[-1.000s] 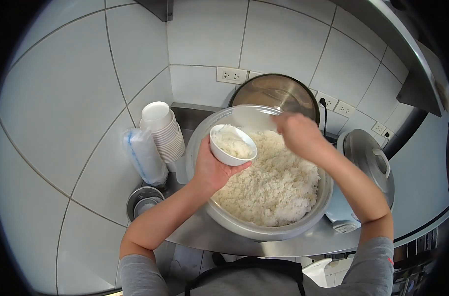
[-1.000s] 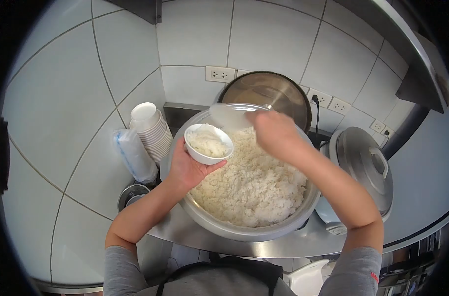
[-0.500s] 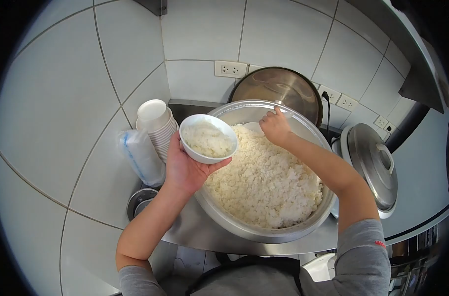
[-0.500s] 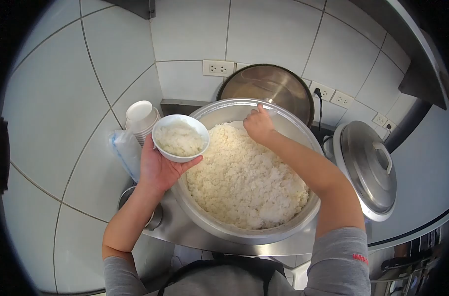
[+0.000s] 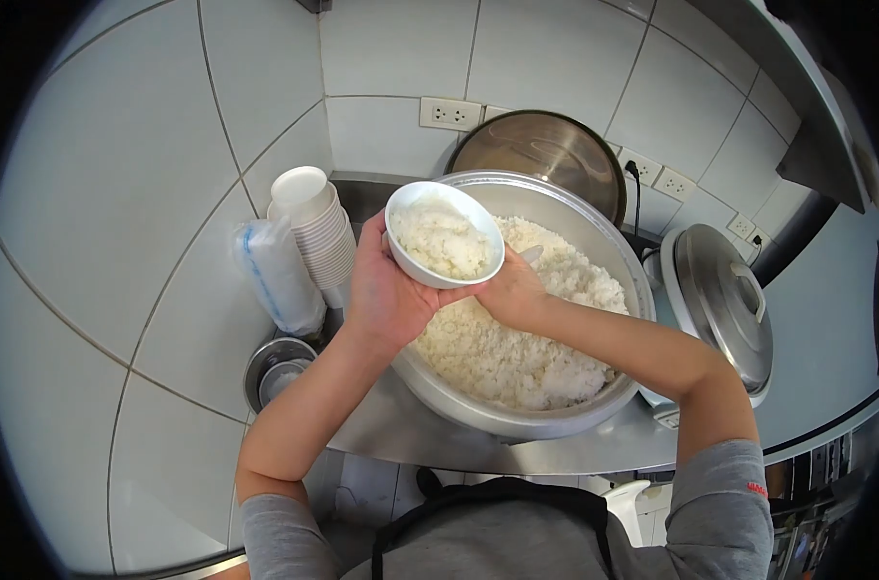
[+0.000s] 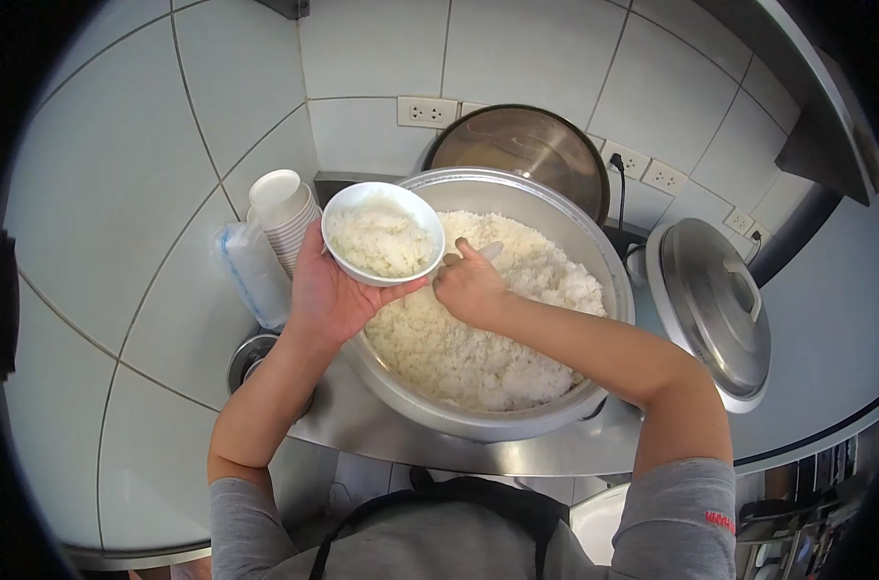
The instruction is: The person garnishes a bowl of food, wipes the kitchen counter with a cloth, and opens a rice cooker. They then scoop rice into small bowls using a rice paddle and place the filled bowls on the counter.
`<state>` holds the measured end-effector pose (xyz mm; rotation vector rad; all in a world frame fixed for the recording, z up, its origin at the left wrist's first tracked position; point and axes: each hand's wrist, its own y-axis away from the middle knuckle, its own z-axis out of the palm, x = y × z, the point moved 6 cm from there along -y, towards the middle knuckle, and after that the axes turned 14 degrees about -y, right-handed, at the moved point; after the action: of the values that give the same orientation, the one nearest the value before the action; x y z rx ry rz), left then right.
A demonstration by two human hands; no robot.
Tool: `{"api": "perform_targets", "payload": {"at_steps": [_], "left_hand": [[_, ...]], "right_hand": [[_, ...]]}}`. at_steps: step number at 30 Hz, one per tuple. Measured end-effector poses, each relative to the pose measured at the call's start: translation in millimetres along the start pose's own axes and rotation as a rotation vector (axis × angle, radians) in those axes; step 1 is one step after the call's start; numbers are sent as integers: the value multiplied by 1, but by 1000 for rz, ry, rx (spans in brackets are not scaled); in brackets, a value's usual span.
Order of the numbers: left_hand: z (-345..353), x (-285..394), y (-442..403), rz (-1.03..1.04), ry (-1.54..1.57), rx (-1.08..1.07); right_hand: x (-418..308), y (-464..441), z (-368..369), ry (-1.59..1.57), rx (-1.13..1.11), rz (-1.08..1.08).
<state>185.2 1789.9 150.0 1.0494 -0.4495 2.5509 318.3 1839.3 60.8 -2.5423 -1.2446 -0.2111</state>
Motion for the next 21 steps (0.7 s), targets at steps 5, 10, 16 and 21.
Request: {"api": "perform_targets", "payload": {"at_steps": [5, 10, 16, 21], "left_hand": [[8, 1, 19, -6, -24, -9], [17, 0, 36, -18, -67, -17], [23, -7, 52, -74, -98, -60], [13, -10, 55, -93, -192, -26]], "right_hand": [[-45, 20, -38, -80, -94, -64], [-68, 44, -73, -169, -153, -137], [-47, 77, -89, -424, -271, -7], [-6, 102, -89, -726, -365, 372]]}}
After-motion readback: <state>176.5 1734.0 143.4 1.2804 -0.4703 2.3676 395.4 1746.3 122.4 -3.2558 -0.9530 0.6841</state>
